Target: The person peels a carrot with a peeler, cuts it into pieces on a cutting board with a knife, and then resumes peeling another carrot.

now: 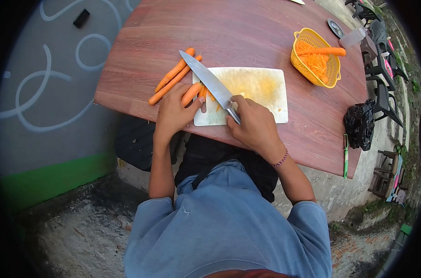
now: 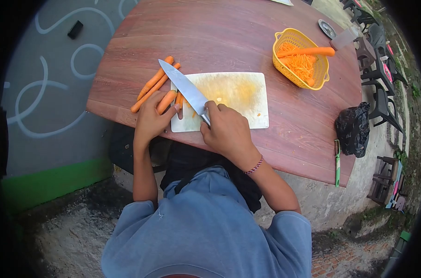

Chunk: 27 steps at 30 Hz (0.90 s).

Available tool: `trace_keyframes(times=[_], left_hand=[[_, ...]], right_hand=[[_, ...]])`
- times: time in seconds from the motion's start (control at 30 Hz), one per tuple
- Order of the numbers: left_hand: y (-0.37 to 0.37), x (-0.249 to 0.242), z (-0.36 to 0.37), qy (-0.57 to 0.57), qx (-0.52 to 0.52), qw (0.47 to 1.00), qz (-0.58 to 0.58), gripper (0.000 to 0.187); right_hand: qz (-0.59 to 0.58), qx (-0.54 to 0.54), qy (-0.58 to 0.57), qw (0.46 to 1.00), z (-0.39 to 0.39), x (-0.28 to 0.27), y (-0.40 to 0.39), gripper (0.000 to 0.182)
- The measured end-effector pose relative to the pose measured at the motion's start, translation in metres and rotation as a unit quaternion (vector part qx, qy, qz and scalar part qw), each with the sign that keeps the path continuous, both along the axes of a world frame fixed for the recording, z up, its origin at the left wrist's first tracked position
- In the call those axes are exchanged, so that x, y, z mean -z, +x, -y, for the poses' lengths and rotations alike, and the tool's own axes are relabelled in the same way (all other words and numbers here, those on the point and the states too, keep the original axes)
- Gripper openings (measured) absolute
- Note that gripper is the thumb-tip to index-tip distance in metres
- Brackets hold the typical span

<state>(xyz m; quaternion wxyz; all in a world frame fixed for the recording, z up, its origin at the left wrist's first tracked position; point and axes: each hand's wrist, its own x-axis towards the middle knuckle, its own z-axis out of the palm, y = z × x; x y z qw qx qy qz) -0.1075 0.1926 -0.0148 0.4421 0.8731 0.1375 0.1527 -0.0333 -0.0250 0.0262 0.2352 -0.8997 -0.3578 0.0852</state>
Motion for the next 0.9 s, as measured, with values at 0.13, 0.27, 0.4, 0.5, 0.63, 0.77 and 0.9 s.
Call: trace_keyframes(times=[0.13, 0.27, 0.4, 0.5, 0.63, 0.77, 0.9], left_hand=[[0.004, -0.007, 0.005, -0.027, -0.024, 0.998, -0.042, 0.033], [0.007, -0.005, 0.010, 0.067, -0.039, 0.997, -0.017, 0.027], [0.007, -0.002, 0.015, 0.122, -0.096, 0.988, 0.012, 0.026], [0.007, -0.005, 0.019, 0.122, -0.092, 0.988, -0.012, 0.030], [0.007, -0.015, 0.010, 0.077, -0.018, 0.997, -0.014, 0.038], [0.009, -0.010, -0.021, 0.023, 0.102, 0.992, -0.067, 0.049], [0.013, -0.011, -0.025, 0.019, 0.123, 0.988, -0.093, 0.049]], right_hand=[[-0.007, 0.031, 0.023, 0.999, 0.018, -0.008, 0.023, 0.035], [-0.037, 0.057, 0.080, 0.994, 0.030, -0.001, 0.040, 0.030], [-0.010, 0.076, 0.080, 0.994, 0.036, 0.005, 0.043, 0.031], [0.001, 0.083, 0.069, 0.994, 0.035, 0.003, 0.039, 0.032], [0.019, 0.072, 0.069, 0.995, 0.035, 0.006, 0.038, 0.032], [0.015, 0.067, 0.062, 0.996, 0.035, 0.002, 0.038, 0.034], [0.017, 0.059, 0.060, 0.996, 0.035, 0.003, 0.039, 0.035]])
